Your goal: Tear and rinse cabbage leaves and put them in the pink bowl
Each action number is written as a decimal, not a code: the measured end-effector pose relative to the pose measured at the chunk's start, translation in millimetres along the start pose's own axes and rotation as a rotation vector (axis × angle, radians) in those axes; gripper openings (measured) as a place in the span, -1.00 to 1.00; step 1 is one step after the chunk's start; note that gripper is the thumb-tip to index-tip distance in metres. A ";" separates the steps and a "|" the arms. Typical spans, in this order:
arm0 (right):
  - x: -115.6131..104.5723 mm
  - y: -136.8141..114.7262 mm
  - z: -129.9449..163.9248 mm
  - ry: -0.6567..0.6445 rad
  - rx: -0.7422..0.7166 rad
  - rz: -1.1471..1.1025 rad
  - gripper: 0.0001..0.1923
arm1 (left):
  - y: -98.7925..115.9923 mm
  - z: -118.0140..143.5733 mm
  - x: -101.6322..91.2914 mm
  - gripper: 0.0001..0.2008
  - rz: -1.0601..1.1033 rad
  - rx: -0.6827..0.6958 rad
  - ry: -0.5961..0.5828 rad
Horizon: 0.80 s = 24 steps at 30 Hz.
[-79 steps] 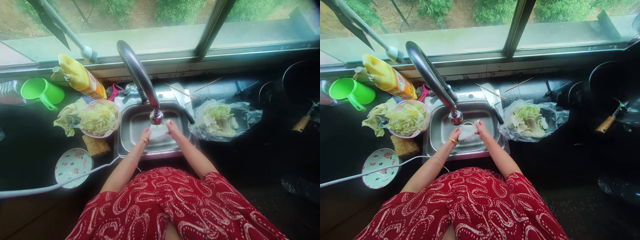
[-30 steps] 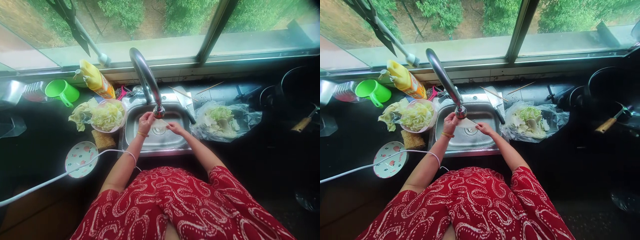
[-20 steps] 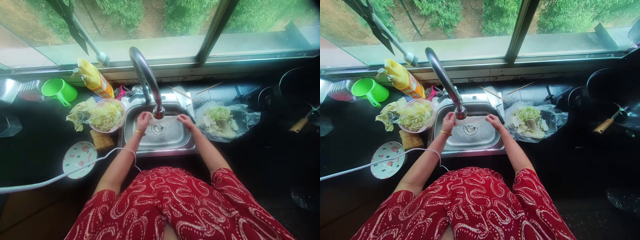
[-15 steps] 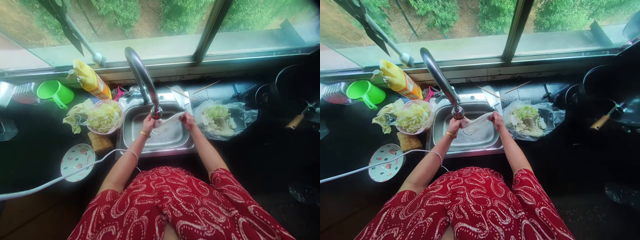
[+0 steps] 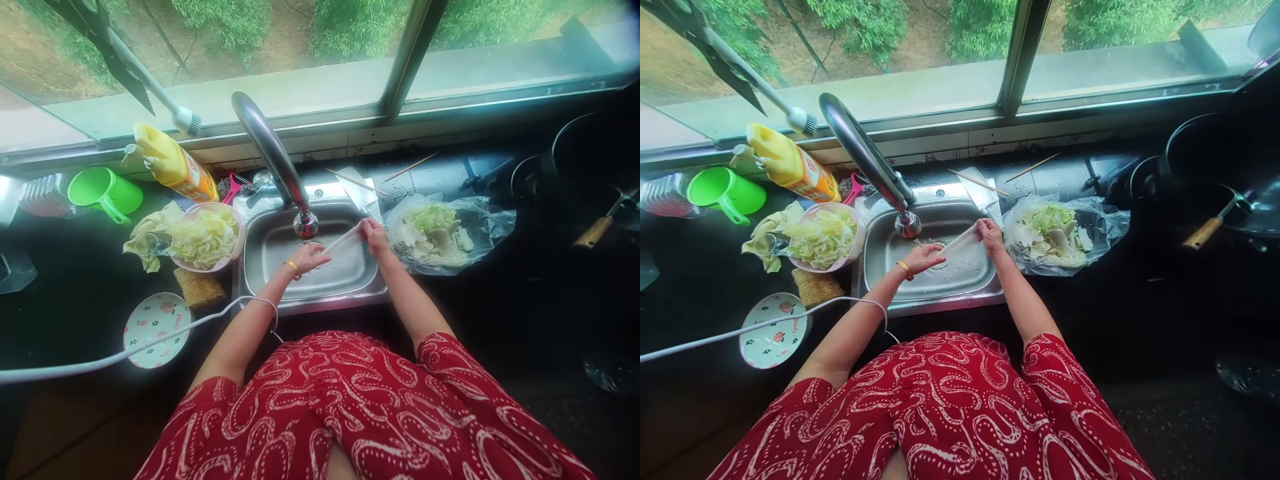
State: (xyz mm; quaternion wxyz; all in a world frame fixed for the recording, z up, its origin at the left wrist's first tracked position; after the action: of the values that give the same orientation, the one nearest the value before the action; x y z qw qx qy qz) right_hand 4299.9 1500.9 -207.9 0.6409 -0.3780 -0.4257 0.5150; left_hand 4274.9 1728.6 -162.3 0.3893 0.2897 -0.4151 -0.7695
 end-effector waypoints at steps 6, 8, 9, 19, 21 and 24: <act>22.9 -10.4 -3.1 -0.013 -0.032 -0.115 -0.66 | -7.7 8.5 -19.8 -0.72 -0.059 0.123 0.184; 34.9 -12.3 -1.6 -0.021 -0.002 -0.059 -0.66 | -9.0 4.5 -25.4 -0.69 0.021 0.164 0.249; 44.2 -13.1 0.2 -0.047 0.012 -0.023 -0.66 | -9.5 1.3 -27.2 -0.67 0.063 0.175 0.274; 131.4 5.7 -4.4 -0.492 0.089 0.327 -0.67 | -23.2 -9.8 -28.5 -0.75 0.008 0.135 0.355; 122.3 22.6 -13.7 -0.443 0.112 0.674 -0.71 | -35.2 -2.3 -33.9 -0.74 0.014 0.071 0.401; 115.4 57.7 -18.7 -0.457 0.202 0.965 -0.82 | -56.2 10.8 -43.7 -0.62 0.120 0.000 0.485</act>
State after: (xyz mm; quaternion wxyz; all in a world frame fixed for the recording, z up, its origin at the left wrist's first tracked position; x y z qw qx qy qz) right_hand 4310.3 1623.9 -249.7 0.2558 -0.3456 -0.2806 0.8581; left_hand 4269.5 1789.5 -200.2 0.5227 0.4407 -0.3259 -0.6529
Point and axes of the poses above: each hand's wrist, its own z-axis away from the middle knuckle, its own x-axis out of the palm, y = z × x, the point moved 3 cm from there along -z, towards the middle knuckle, and after that the axes turned 10 degrees about -y, right-handed, at the moved point
